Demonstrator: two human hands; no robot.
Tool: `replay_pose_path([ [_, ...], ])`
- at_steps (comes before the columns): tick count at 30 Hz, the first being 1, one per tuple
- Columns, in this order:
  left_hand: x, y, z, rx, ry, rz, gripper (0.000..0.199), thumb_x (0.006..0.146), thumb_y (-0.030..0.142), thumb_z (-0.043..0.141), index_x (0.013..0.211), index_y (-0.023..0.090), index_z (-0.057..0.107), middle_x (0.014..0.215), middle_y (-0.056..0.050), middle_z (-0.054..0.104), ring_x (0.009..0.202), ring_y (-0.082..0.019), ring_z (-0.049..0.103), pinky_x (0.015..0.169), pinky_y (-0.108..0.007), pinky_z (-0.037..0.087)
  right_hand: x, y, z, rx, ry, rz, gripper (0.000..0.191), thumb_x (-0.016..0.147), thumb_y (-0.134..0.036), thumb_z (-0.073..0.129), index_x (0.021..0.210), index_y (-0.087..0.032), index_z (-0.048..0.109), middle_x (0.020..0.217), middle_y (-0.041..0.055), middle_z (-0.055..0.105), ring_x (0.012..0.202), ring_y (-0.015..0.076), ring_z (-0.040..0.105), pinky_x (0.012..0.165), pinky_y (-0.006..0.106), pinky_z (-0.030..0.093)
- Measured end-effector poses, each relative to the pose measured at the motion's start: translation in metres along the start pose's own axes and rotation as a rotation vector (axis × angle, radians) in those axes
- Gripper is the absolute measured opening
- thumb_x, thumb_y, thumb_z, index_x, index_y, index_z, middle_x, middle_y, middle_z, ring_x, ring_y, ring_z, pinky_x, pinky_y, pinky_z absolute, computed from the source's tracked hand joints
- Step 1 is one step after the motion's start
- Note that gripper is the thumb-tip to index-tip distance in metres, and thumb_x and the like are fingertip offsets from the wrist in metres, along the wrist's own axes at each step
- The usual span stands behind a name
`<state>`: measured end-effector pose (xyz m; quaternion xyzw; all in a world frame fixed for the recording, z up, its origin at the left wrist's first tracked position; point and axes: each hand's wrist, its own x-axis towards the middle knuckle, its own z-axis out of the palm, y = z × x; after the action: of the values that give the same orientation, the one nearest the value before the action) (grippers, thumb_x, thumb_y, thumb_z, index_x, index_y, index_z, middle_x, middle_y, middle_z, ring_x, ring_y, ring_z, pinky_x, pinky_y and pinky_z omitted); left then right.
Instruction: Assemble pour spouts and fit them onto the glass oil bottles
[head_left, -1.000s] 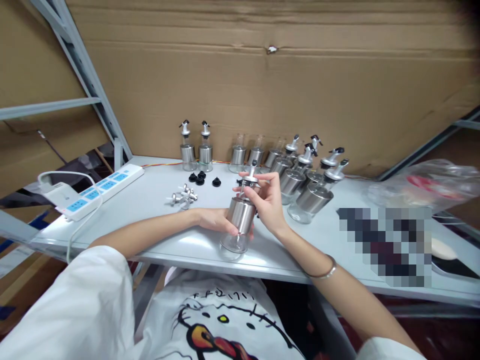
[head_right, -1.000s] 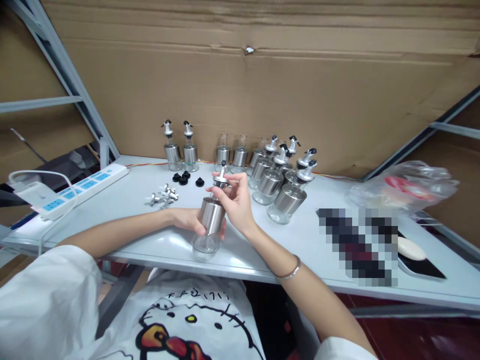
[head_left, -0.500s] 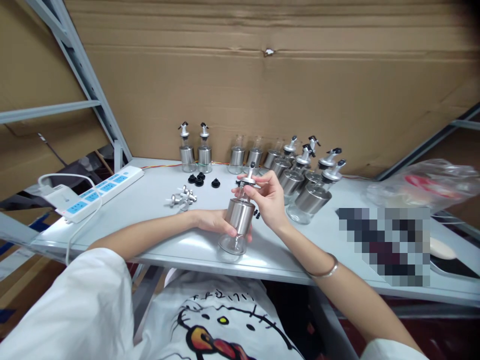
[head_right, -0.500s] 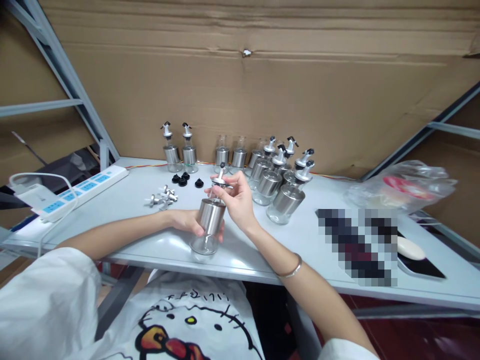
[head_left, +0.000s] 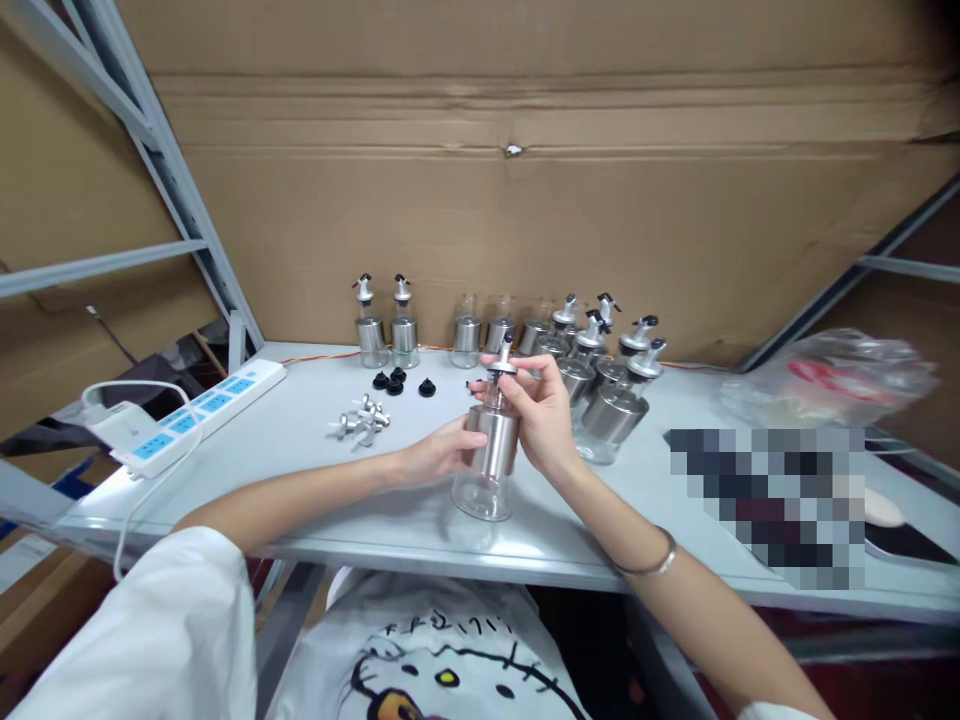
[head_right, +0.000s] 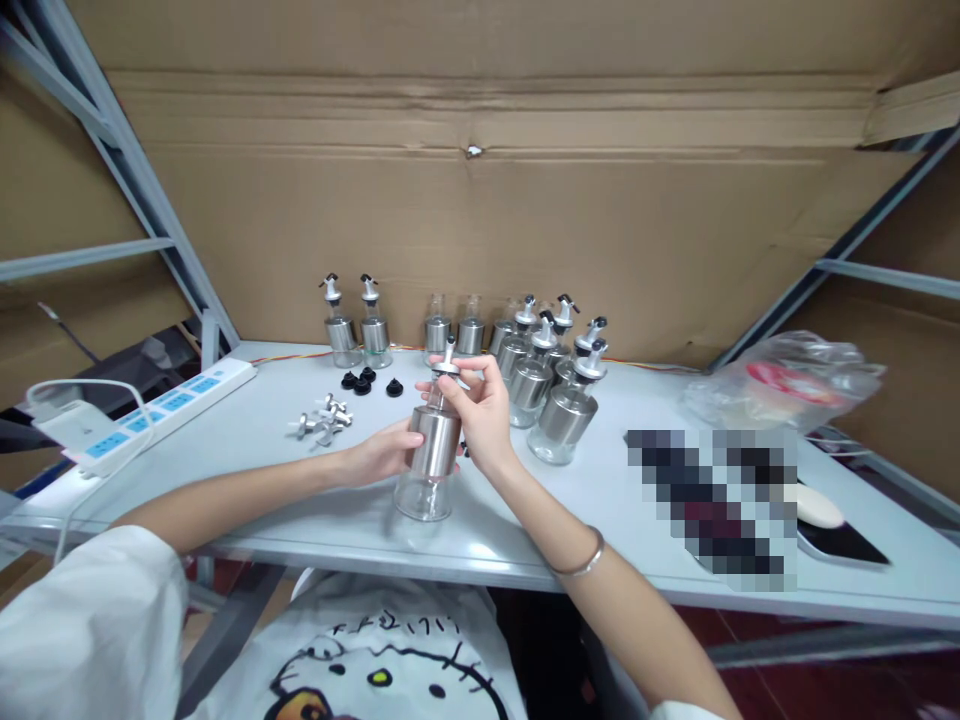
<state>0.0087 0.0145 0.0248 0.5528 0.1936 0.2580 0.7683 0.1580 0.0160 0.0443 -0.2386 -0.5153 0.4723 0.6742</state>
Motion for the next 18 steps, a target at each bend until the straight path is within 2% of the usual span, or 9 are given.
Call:
replay_pose_path([
  [4,0.005,0.019,-0.003,0.233,0.098,0.082,0.069,0.066,0.049,0.075,0.120,0.022,0.043,0.109,-0.007,0.057,0.090,-0.019,0.057,0.075,-0.031,0.045,0.000,0.000,0.002,0.002,0.015,-0.058,0.035,0.074,-0.035,0.075,0.089,-0.026,0.045,0.110,0.0017,0.068,0.082,0.0181,0.072,0.074,0.038,0.061],
  [7,0.011,0.031,-0.003,0.545,0.242,0.165,0.059,0.068,0.047,0.074,0.113,0.018,0.048,0.104,-0.005,0.057,0.079,-0.014,0.053,0.069,-0.027,0.041,-0.001,0.000,0.003,-0.010,0.063,-0.114,0.036,0.074,-0.036,0.075,0.089,-0.026,0.044,0.115,0.0035,0.067,0.085,0.0193,0.072,0.074,0.038,0.061],
  [9,0.015,0.037,-0.001,0.704,0.295,0.198,0.055,0.067,0.047,0.074,0.107,0.016,0.052,0.102,-0.005,0.058,0.077,-0.014,0.051,0.070,-0.027,0.041,-0.002,-0.001,0.004,-0.035,0.113,-0.156,0.036,0.076,-0.038,0.073,0.091,-0.026,0.043,0.119,0.0049,0.065,0.088,0.0196,0.071,0.076,0.038,0.061],
  [13,0.018,0.045,0.007,0.919,0.329,0.271,0.062,0.060,0.049,0.078,0.107,0.016,0.053,0.105,-0.007,0.060,0.083,-0.018,0.054,0.074,-0.030,0.043,-0.004,-0.003,0.006,-0.085,0.195,-0.243,0.032,0.081,-0.037,0.068,0.094,-0.027,0.040,0.124,0.0069,0.062,0.093,0.0200,0.070,0.082,0.041,0.059],
  [15,0.017,0.048,0.010,1.018,0.338,0.321,0.060,0.061,0.049,0.079,0.105,0.016,0.055,0.101,-0.007,0.061,0.083,-0.019,0.055,0.072,-0.031,0.044,-0.005,-0.003,0.006,-0.124,0.187,-0.283,0.030,0.084,-0.037,0.064,0.097,-0.027,0.039,0.128,0.0075,0.060,0.105,0.0202,0.066,0.092,0.044,0.054],
  [18,0.016,0.056,0.008,1.091,0.346,0.401,0.049,0.064,0.045,0.077,0.100,0.018,0.056,0.099,-0.007,0.062,0.088,-0.021,0.057,0.075,-0.031,0.045,-0.005,-0.004,0.005,-0.209,0.148,-0.319,0.025,0.090,-0.041,0.053,0.103,-0.029,0.036,0.136,0.0087,0.053,0.127,0.0182,0.051,0.107,0.047,0.041],
])
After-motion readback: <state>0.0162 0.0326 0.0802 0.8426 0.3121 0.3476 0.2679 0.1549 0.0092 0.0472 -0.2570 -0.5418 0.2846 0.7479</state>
